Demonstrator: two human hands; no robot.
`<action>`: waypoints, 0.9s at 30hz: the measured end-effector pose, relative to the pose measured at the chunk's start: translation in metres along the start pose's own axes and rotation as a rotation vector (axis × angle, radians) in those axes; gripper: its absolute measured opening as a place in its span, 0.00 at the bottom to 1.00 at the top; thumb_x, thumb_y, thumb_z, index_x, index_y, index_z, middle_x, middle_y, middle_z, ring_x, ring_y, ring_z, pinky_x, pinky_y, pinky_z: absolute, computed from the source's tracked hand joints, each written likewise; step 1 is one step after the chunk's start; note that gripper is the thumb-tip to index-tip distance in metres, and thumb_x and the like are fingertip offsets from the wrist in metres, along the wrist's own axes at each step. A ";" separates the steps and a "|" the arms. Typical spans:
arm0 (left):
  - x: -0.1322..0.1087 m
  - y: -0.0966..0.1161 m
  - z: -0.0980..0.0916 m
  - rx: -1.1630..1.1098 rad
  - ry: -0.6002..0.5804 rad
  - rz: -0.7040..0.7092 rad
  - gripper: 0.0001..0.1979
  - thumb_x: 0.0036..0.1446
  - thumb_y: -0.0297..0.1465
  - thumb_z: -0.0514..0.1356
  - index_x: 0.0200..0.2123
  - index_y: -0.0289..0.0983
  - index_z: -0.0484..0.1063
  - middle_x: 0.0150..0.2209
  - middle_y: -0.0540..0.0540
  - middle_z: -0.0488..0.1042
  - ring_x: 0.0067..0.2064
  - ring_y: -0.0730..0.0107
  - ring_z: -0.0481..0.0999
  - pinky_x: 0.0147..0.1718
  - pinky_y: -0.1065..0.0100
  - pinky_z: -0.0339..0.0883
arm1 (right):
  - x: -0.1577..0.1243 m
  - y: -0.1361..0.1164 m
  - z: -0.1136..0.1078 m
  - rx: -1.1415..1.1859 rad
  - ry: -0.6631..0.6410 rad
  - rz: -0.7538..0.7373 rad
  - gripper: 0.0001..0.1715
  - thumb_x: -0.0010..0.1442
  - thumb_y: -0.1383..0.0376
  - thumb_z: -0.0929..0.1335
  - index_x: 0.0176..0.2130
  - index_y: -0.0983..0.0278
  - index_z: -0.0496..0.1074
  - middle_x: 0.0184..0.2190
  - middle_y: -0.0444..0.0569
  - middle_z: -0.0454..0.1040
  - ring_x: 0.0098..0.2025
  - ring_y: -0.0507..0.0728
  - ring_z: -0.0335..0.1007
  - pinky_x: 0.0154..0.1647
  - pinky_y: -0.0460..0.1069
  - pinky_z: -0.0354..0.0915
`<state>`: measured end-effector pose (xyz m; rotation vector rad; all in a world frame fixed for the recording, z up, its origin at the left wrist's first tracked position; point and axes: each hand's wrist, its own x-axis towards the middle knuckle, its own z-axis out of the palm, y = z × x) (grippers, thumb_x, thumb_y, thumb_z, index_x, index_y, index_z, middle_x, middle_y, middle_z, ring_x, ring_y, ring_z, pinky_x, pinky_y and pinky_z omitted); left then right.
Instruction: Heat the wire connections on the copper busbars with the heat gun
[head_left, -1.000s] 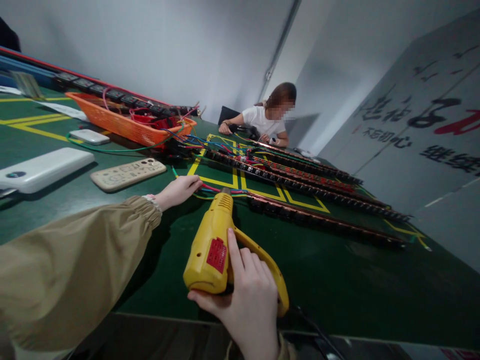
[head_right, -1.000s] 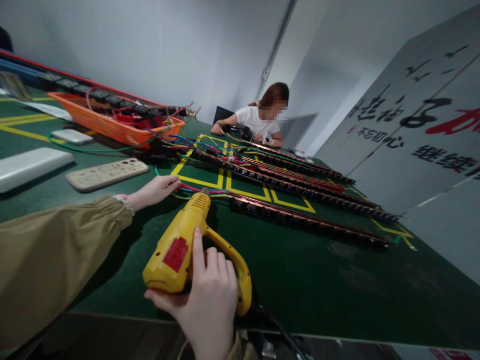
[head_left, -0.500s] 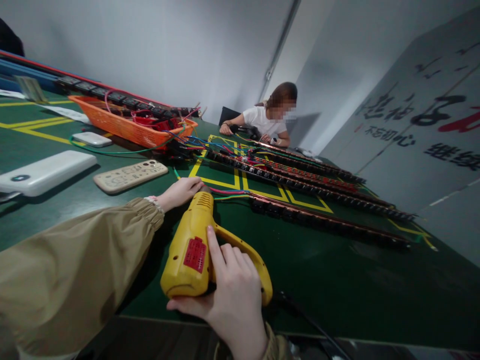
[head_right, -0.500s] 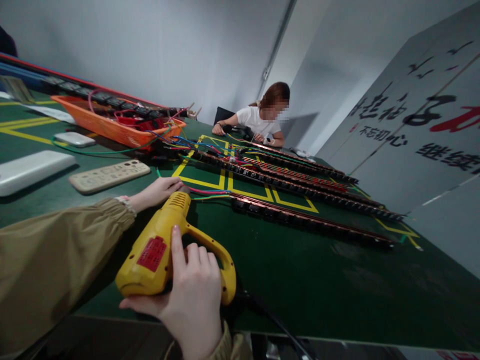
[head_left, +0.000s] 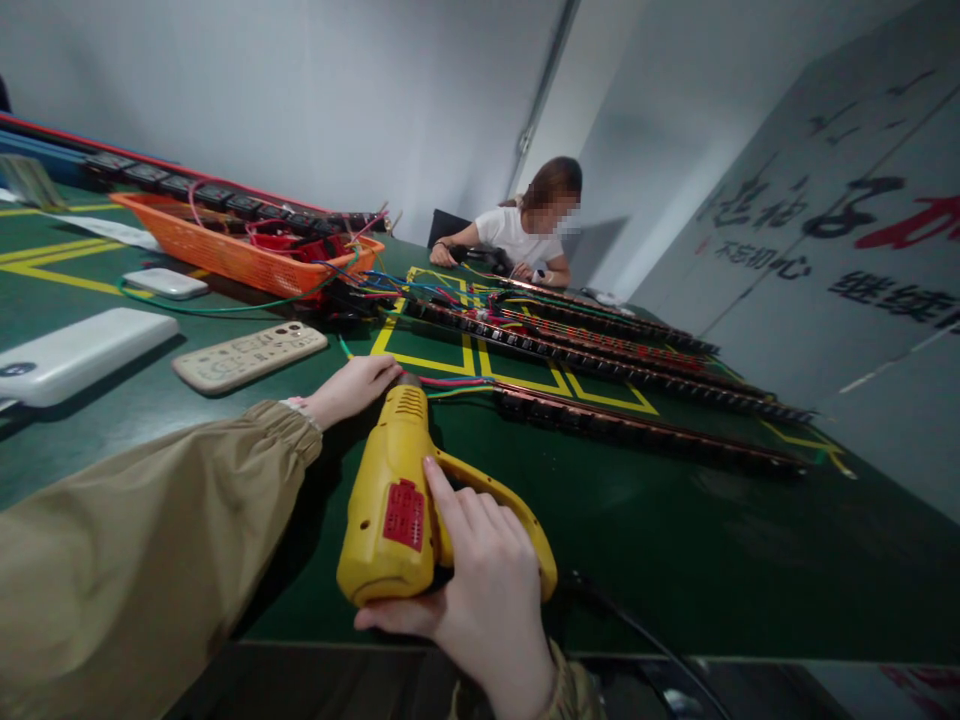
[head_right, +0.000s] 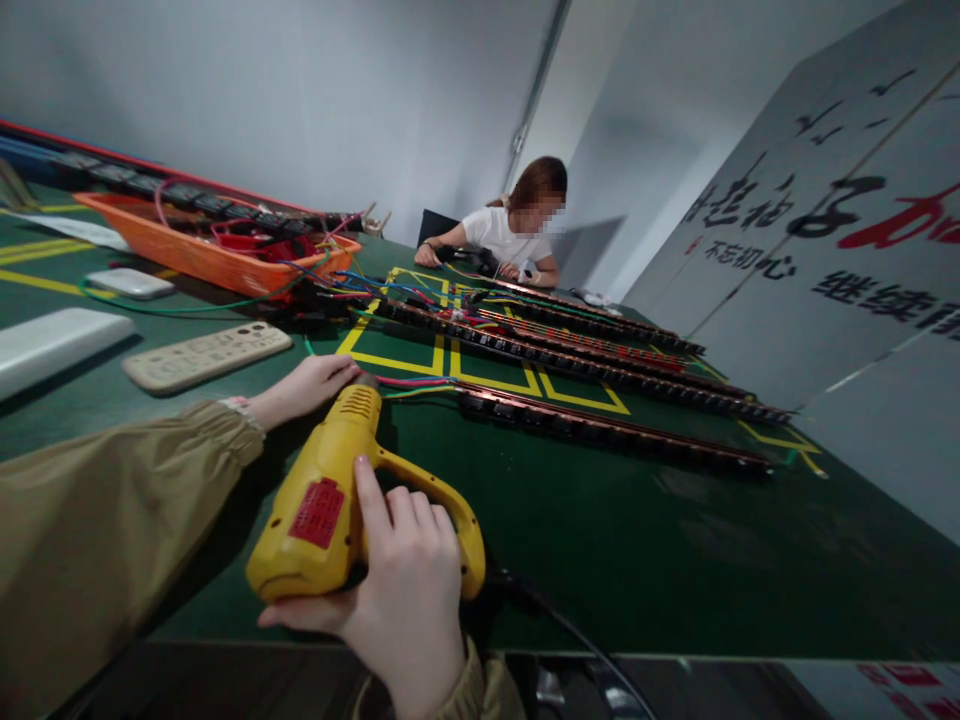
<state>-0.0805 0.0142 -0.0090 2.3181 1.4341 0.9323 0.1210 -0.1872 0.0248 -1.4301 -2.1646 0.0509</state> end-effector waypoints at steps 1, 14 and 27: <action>0.000 0.001 0.000 0.012 0.002 0.005 0.18 0.61 0.41 0.44 0.27 0.37 0.64 0.25 0.49 0.67 0.28 0.72 0.66 0.27 0.72 0.54 | -0.002 0.003 -0.002 -0.002 -0.009 0.006 0.58 0.39 0.32 0.65 0.60 0.60 0.56 0.36 0.49 0.70 0.37 0.60 0.66 0.38 0.55 0.60; -0.004 0.008 -0.006 0.057 -0.021 0.027 0.17 0.59 0.41 0.46 0.29 0.37 0.67 0.27 0.49 0.69 0.28 0.72 0.65 0.26 0.72 0.54 | -0.015 0.038 -0.016 -0.203 0.094 0.033 0.57 0.42 0.35 0.66 0.61 0.64 0.55 0.35 0.51 0.70 0.36 0.60 0.66 0.37 0.53 0.60; -0.005 0.004 -0.005 0.100 -0.046 0.065 0.11 0.56 0.39 0.52 0.32 0.38 0.67 0.31 0.48 0.71 0.31 0.70 0.68 0.29 0.71 0.58 | -0.026 0.054 -0.019 -0.269 0.160 -0.003 0.51 0.46 0.37 0.66 0.59 0.63 0.57 0.46 0.52 0.69 0.46 0.62 0.64 0.45 0.54 0.60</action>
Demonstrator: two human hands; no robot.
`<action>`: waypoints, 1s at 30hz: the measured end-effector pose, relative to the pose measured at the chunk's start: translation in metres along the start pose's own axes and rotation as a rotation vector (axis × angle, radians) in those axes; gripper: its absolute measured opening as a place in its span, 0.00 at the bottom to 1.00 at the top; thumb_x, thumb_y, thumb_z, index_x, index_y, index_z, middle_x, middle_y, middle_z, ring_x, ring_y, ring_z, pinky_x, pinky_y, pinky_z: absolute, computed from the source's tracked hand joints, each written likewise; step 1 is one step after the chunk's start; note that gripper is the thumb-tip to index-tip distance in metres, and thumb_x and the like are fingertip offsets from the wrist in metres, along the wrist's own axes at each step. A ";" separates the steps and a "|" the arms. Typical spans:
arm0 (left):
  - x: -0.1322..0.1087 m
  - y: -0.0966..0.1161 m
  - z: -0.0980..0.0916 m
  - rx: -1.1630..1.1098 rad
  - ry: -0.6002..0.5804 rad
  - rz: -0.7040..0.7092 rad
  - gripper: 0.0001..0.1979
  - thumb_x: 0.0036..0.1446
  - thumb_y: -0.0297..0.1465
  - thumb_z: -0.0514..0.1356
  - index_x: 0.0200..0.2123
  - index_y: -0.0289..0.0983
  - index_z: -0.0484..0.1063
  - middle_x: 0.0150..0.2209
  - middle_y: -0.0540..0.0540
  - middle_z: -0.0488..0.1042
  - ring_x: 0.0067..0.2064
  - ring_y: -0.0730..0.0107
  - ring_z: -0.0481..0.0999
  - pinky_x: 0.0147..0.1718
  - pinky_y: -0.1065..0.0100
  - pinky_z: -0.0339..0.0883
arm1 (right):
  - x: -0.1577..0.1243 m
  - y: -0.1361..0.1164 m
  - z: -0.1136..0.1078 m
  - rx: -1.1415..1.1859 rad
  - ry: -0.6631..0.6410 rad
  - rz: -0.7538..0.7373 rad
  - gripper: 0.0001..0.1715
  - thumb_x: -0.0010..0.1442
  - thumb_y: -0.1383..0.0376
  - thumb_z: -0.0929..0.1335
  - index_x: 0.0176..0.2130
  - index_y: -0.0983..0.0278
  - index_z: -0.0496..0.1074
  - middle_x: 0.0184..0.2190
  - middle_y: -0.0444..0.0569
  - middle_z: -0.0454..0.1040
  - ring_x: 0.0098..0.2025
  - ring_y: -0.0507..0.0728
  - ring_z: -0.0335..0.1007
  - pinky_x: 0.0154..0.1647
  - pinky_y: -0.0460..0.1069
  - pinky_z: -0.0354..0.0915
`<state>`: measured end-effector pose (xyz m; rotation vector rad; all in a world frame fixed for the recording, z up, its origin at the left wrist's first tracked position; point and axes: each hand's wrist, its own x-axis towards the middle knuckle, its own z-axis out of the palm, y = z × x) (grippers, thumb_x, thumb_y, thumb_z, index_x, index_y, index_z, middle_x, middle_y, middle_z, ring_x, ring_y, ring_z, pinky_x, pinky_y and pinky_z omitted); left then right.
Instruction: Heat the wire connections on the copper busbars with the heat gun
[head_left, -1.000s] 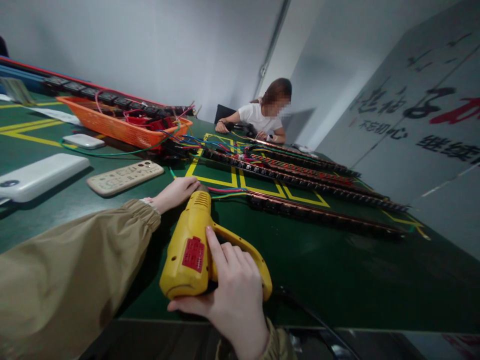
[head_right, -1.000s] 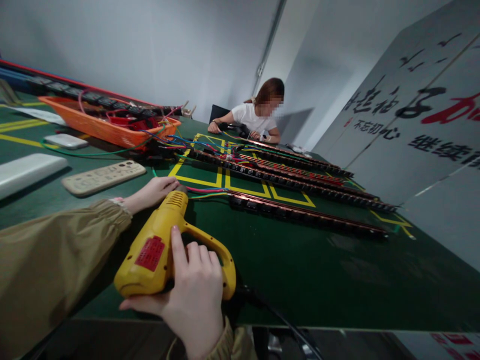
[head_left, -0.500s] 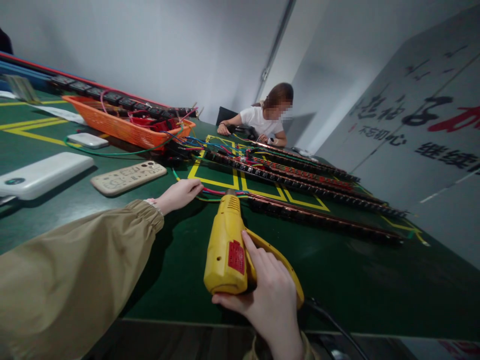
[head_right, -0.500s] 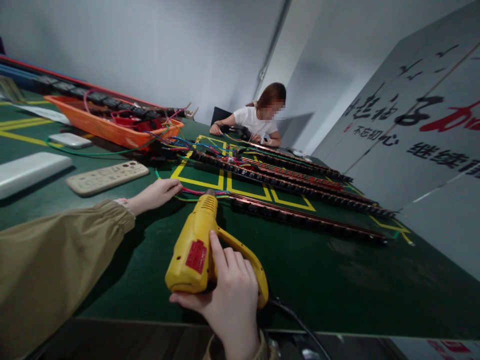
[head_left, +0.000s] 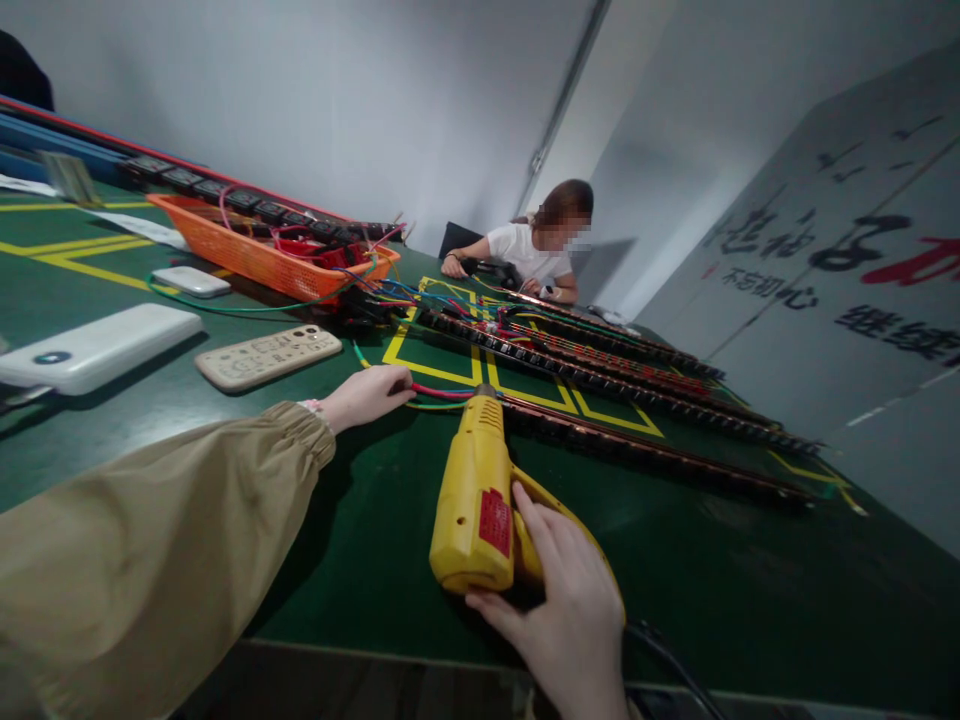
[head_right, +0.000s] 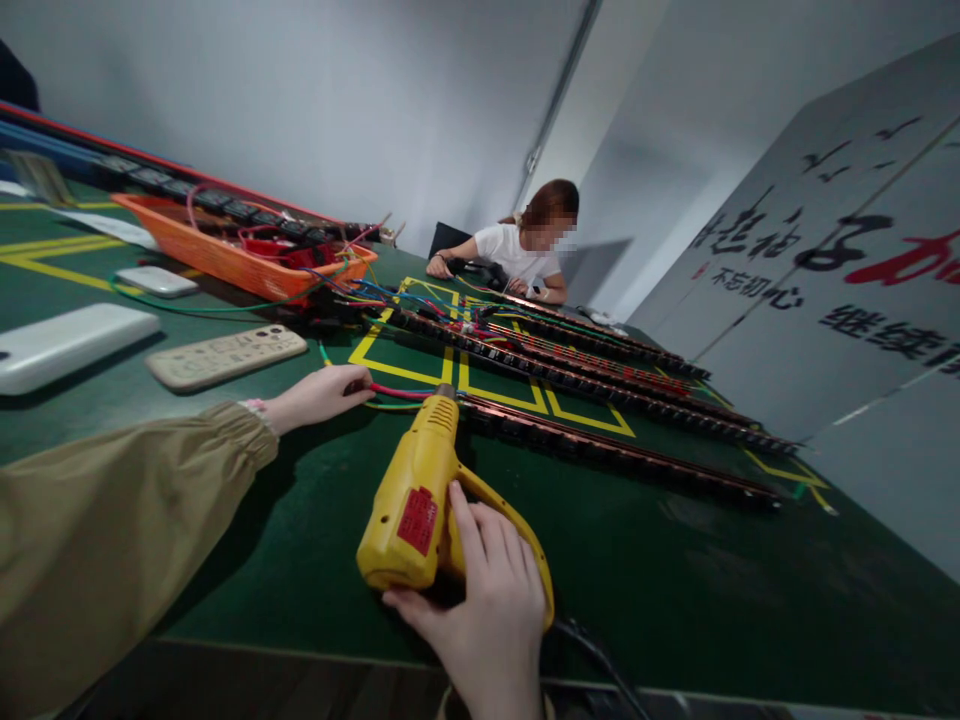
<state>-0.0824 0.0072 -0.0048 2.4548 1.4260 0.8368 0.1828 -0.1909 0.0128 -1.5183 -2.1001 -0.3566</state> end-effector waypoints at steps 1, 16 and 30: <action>0.000 0.000 0.000 -0.005 0.002 -0.001 0.11 0.55 0.39 0.52 0.32 0.38 0.67 0.31 0.48 0.71 0.31 0.70 0.68 0.29 0.71 0.58 | -0.003 0.004 0.000 -0.044 0.018 0.000 0.49 0.47 0.37 0.65 0.58 0.62 0.58 0.46 0.51 0.69 0.45 0.62 0.65 0.44 0.54 0.61; 0.002 0.001 0.003 -0.004 0.006 0.004 0.10 0.56 0.36 0.52 0.35 0.38 0.69 0.34 0.48 0.73 0.34 0.69 0.70 0.31 0.71 0.60 | -0.024 0.035 -0.001 -0.111 0.062 -0.033 0.26 0.57 0.46 0.64 0.45 0.63 0.65 0.38 0.49 0.71 0.41 0.59 0.65 0.41 0.53 0.59; 0.002 0.001 0.003 0.003 -0.014 -0.011 0.11 0.58 0.33 0.47 0.38 0.39 0.68 0.38 0.46 0.73 0.38 0.67 0.71 0.35 0.69 0.62 | -0.004 -0.022 0.010 0.201 0.036 0.019 0.20 0.57 0.50 0.64 0.40 0.63 0.66 0.34 0.49 0.68 0.38 0.58 0.63 0.40 0.55 0.57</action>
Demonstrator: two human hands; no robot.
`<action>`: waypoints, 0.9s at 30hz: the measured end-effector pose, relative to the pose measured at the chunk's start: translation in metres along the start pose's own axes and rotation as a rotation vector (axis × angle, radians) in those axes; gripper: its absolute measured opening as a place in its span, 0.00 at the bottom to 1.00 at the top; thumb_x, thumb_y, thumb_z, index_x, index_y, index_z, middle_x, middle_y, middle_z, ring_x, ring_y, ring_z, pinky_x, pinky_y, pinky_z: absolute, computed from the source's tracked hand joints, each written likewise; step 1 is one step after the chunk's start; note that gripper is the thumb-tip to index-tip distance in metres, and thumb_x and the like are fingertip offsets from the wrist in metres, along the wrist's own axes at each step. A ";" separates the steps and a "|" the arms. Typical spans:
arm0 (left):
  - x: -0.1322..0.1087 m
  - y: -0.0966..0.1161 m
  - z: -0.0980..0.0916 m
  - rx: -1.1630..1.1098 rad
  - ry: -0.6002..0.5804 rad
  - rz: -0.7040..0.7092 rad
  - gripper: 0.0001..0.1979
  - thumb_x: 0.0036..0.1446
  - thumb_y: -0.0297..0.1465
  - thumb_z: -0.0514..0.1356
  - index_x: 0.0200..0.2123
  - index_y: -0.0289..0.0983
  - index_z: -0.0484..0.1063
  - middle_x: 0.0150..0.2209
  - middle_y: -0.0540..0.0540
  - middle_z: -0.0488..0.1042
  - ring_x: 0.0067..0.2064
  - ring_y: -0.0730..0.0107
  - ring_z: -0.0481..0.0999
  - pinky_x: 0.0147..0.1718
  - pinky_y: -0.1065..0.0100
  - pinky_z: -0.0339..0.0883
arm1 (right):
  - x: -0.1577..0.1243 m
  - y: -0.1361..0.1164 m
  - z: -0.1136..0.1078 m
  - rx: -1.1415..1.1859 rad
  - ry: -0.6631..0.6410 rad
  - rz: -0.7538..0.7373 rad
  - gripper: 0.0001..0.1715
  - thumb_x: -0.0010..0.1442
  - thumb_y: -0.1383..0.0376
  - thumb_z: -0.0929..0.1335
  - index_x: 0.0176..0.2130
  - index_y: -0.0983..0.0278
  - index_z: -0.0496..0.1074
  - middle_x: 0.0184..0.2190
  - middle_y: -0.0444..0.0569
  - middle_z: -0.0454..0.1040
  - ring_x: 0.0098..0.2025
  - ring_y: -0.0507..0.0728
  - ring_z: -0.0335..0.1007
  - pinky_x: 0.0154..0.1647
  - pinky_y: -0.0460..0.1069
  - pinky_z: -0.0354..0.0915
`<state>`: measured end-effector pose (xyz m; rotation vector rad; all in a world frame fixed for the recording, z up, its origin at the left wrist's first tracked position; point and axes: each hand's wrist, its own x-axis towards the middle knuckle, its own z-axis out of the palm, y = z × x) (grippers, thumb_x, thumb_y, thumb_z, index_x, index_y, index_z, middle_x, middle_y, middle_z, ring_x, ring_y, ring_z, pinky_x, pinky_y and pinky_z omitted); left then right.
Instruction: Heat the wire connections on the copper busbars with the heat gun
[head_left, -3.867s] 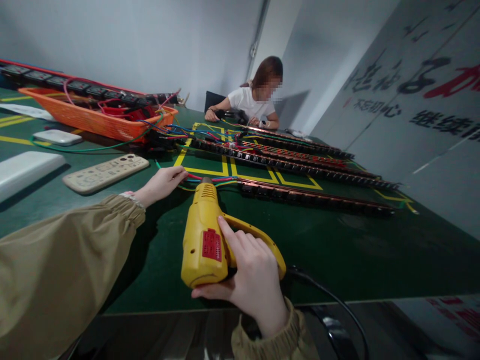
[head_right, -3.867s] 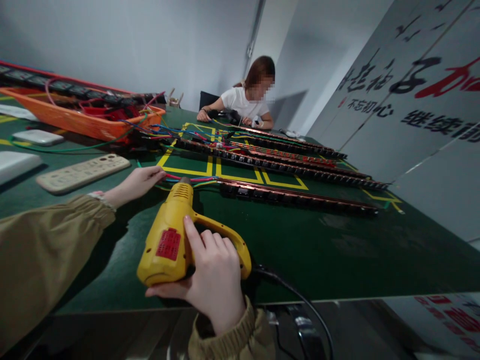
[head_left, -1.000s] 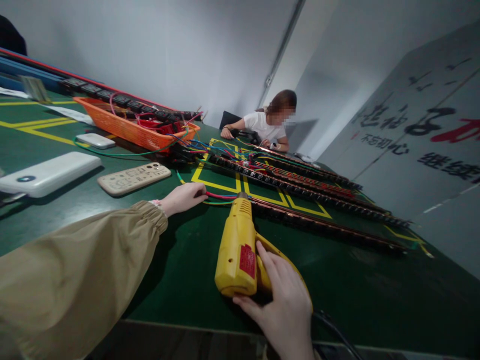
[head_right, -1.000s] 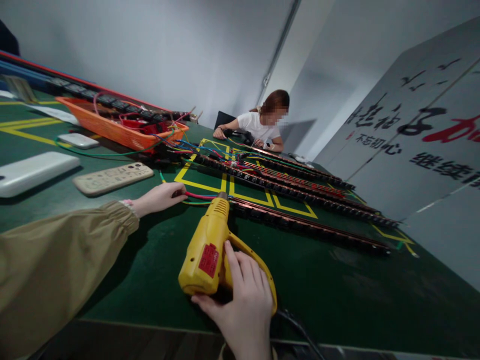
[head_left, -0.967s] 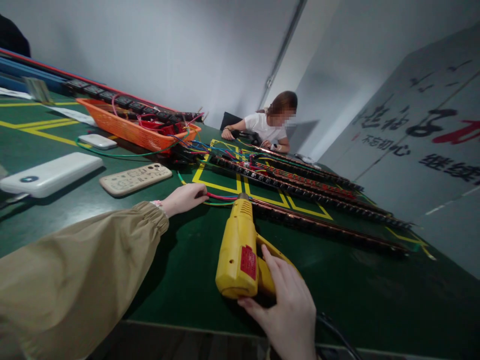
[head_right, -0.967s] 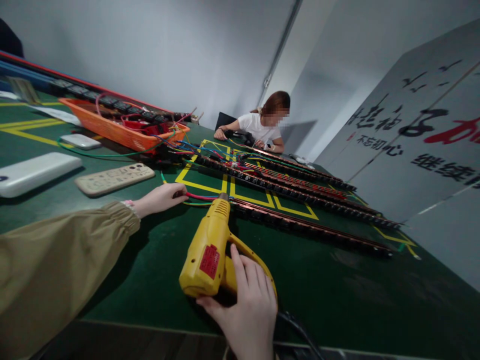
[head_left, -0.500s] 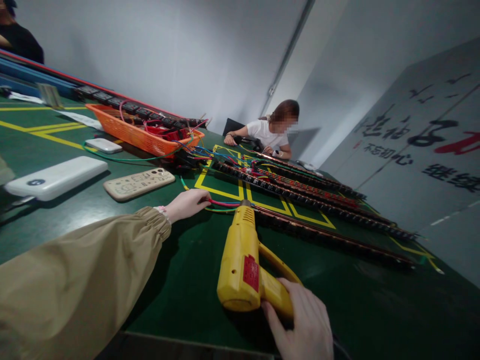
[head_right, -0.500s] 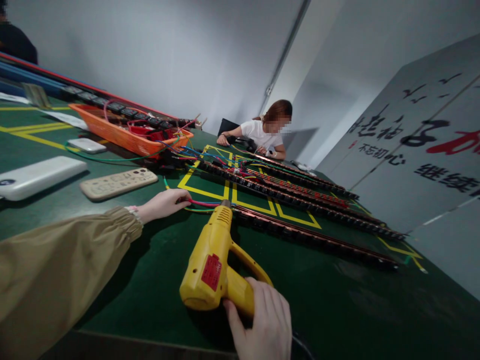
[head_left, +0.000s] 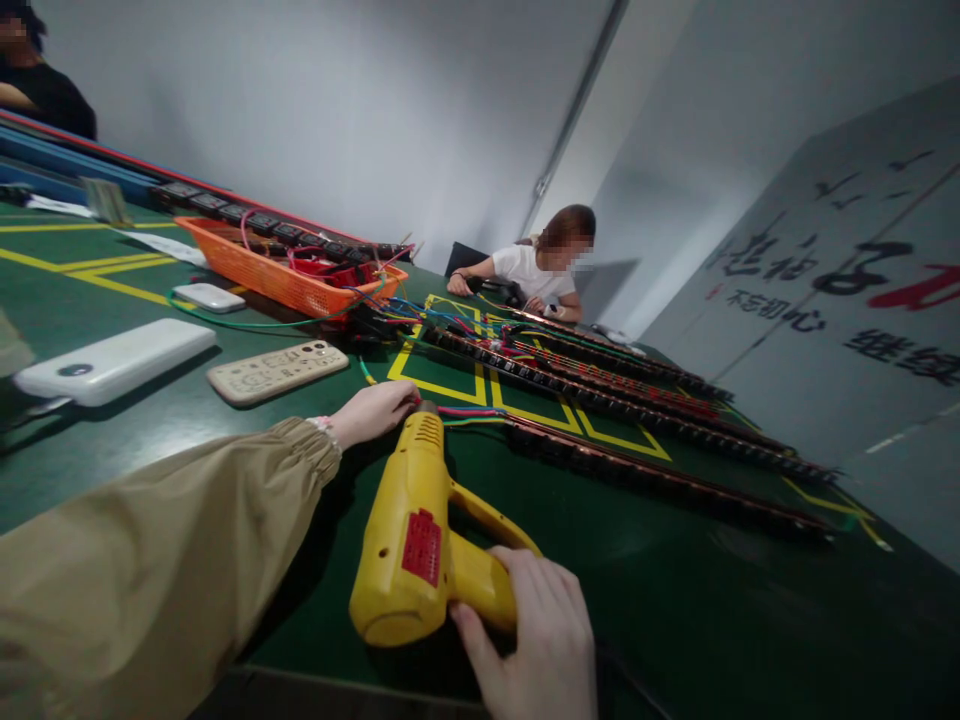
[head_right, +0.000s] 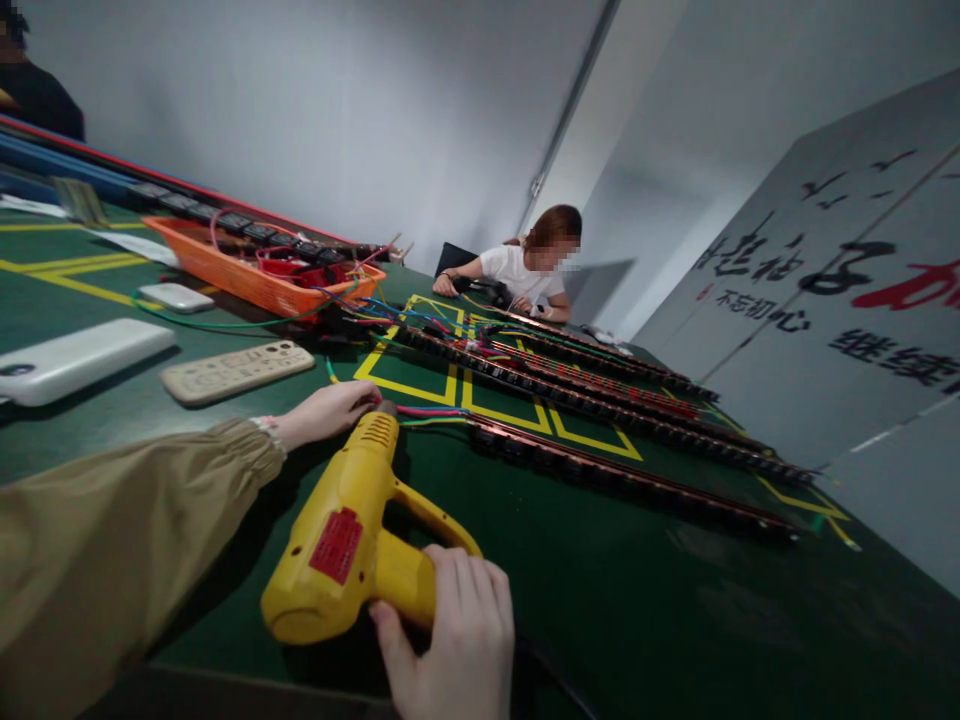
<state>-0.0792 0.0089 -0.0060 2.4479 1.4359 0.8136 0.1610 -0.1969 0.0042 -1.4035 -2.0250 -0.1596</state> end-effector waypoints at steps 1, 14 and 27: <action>0.000 0.000 0.000 -0.002 -0.004 -0.004 0.11 0.58 0.33 0.47 0.38 0.39 0.67 0.37 0.46 0.73 0.38 0.67 0.71 0.35 0.69 0.62 | 0.002 -0.002 0.000 0.010 -0.014 0.003 0.20 0.57 0.51 0.64 0.41 0.63 0.66 0.34 0.49 0.68 0.38 0.59 0.63 0.40 0.55 0.58; -0.002 0.000 -0.002 -0.005 -0.016 -0.001 0.10 0.56 0.32 0.48 0.37 0.38 0.67 0.37 0.45 0.73 0.38 0.66 0.71 0.36 0.68 0.62 | 0.005 0.008 -0.011 -0.024 -0.091 -0.046 0.24 0.52 0.56 0.69 0.47 0.62 0.65 0.40 0.46 0.71 0.44 0.57 0.66 0.53 0.57 0.58; -0.003 0.003 -0.003 0.019 0.005 -0.033 0.11 0.58 0.35 0.47 0.37 0.39 0.67 0.37 0.46 0.72 0.37 0.67 0.71 0.34 0.69 0.62 | -0.009 0.044 -0.024 -0.185 -0.007 -0.050 0.27 0.54 0.52 0.67 0.50 0.61 0.65 0.42 0.46 0.72 0.46 0.59 0.65 0.49 0.56 0.61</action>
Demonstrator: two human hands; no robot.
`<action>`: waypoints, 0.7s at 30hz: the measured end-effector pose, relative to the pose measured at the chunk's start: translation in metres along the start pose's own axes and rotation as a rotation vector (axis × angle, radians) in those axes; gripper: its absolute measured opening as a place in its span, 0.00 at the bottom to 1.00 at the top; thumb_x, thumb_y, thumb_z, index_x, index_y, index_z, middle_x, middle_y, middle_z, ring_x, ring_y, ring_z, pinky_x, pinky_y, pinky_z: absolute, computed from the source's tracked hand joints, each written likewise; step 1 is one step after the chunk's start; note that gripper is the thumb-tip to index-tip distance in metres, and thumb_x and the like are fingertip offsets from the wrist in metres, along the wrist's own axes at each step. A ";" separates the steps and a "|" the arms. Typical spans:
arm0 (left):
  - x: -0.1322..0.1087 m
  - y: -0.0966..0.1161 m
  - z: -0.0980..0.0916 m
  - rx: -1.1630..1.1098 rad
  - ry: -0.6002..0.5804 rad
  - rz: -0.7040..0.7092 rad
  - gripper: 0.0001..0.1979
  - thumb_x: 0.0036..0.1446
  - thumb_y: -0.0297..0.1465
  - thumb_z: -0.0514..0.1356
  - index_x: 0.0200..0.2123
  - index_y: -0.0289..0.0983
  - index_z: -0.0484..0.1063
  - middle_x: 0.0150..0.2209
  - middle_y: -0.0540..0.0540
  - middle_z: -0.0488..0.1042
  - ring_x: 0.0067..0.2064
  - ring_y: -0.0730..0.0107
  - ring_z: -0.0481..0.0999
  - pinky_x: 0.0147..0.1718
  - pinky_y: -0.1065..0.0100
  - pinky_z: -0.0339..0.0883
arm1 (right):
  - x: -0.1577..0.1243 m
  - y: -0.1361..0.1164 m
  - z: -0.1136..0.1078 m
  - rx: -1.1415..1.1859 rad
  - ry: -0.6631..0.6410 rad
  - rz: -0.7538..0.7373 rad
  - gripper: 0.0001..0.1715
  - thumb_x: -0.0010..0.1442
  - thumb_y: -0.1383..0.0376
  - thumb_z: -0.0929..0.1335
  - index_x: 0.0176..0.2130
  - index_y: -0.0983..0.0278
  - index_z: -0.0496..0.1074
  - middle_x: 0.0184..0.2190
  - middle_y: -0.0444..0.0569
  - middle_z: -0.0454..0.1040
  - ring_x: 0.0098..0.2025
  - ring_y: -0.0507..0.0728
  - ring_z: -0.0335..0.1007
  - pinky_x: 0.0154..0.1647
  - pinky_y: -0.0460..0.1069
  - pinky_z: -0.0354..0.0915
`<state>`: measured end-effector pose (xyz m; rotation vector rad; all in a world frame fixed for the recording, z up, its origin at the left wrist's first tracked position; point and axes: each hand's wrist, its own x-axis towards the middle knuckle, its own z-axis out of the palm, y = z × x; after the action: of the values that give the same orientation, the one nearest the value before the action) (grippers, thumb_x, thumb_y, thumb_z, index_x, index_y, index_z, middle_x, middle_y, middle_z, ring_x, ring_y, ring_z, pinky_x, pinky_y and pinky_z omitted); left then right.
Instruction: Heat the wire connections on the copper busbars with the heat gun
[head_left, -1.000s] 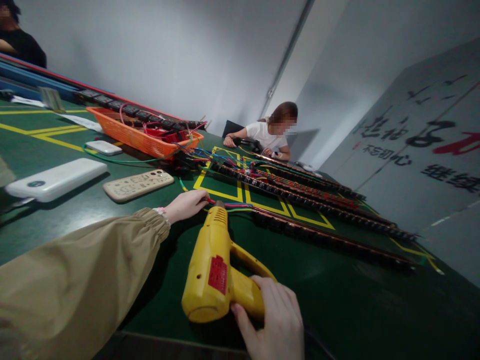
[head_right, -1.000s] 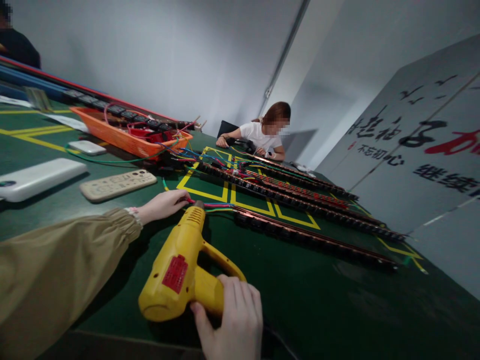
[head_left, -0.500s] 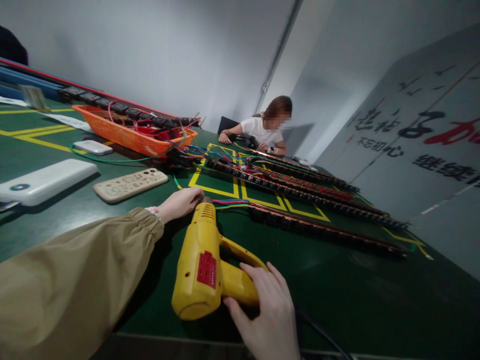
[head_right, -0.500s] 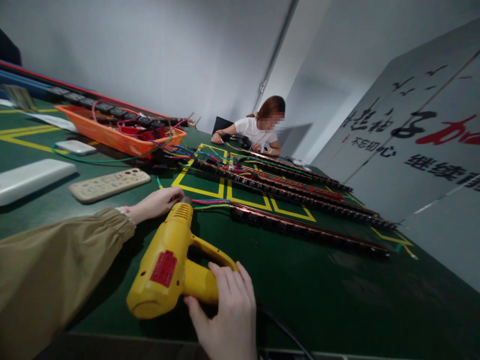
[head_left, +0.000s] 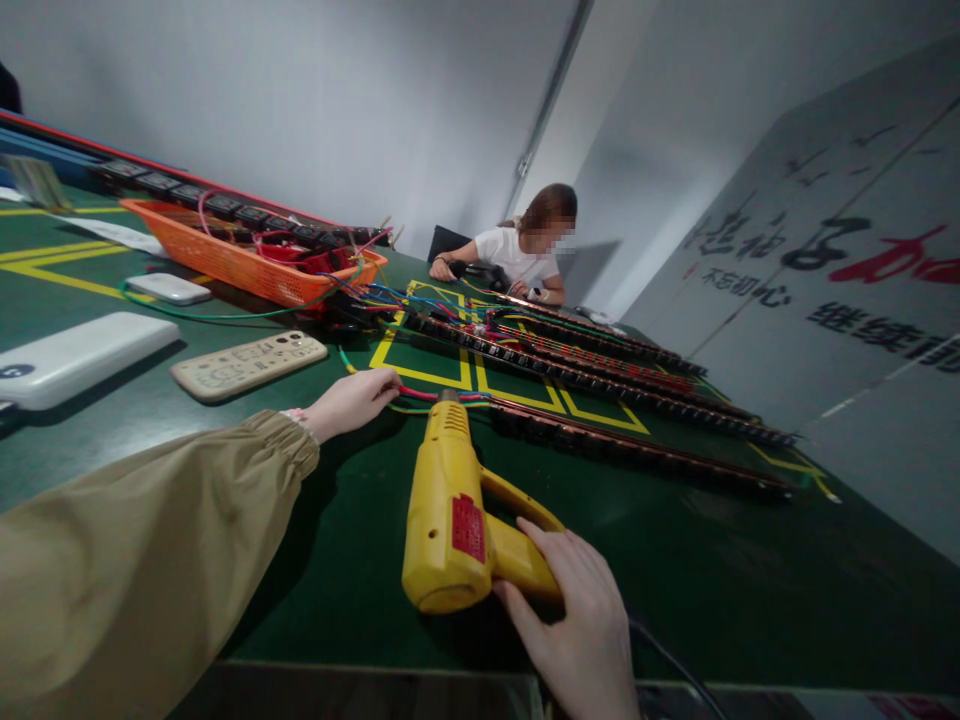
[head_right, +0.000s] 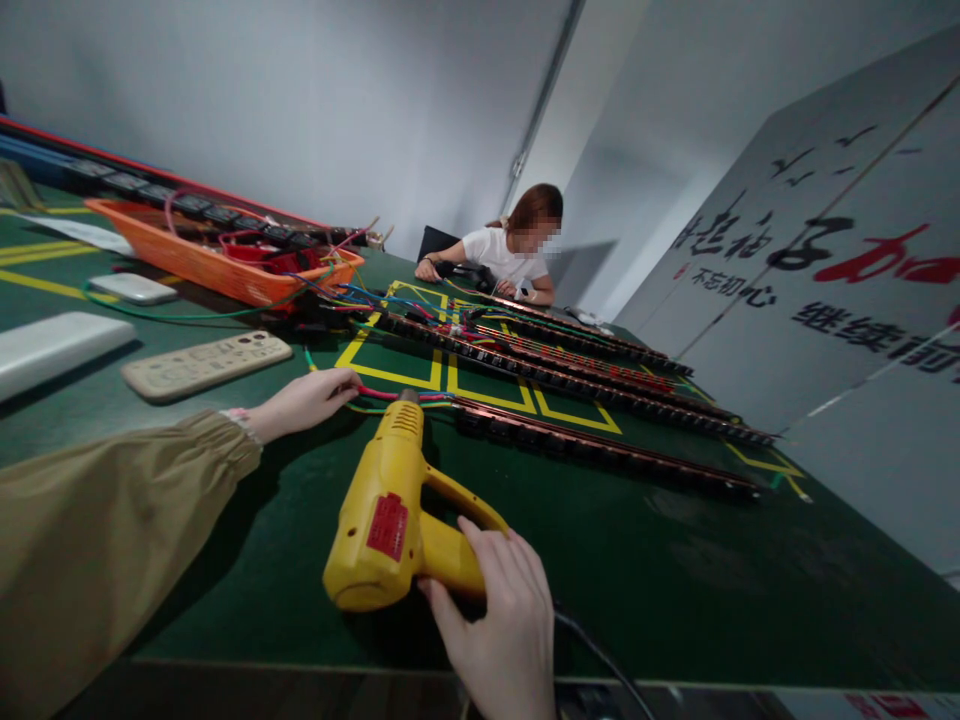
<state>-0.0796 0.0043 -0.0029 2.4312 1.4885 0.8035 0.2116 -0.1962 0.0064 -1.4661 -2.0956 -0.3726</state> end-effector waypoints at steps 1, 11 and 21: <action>0.000 -0.001 0.000 -0.008 0.006 -0.005 0.11 0.58 0.35 0.47 0.37 0.39 0.67 0.37 0.47 0.72 0.37 0.67 0.71 0.34 0.69 0.62 | -0.001 0.003 0.000 -0.016 0.009 0.003 0.27 0.55 0.51 0.67 0.50 0.61 0.65 0.43 0.46 0.72 0.46 0.59 0.65 0.49 0.56 0.61; 0.002 -0.005 0.006 -0.049 0.079 0.005 0.11 0.57 0.36 0.50 0.31 0.37 0.67 0.34 0.45 0.73 0.35 0.68 0.71 0.33 0.69 0.62 | -0.006 0.010 0.003 -0.093 0.047 0.027 0.27 0.57 0.48 0.64 0.50 0.61 0.64 0.41 0.45 0.72 0.45 0.58 0.64 0.51 0.55 0.56; 0.007 -0.009 0.003 -0.157 -0.057 -0.046 0.13 0.55 0.36 0.48 0.29 0.37 0.68 0.30 0.49 0.72 0.33 0.70 0.70 0.33 0.71 0.60 | -0.007 0.006 0.005 -0.082 0.027 0.041 0.24 0.58 0.48 0.63 0.45 0.62 0.64 0.39 0.47 0.71 0.43 0.58 0.66 0.56 0.56 0.52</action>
<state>-0.0829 0.0153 -0.0067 2.2785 1.3994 0.8026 0.2173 -0.1969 -0.0021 -1.5397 -2.0482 -0.4649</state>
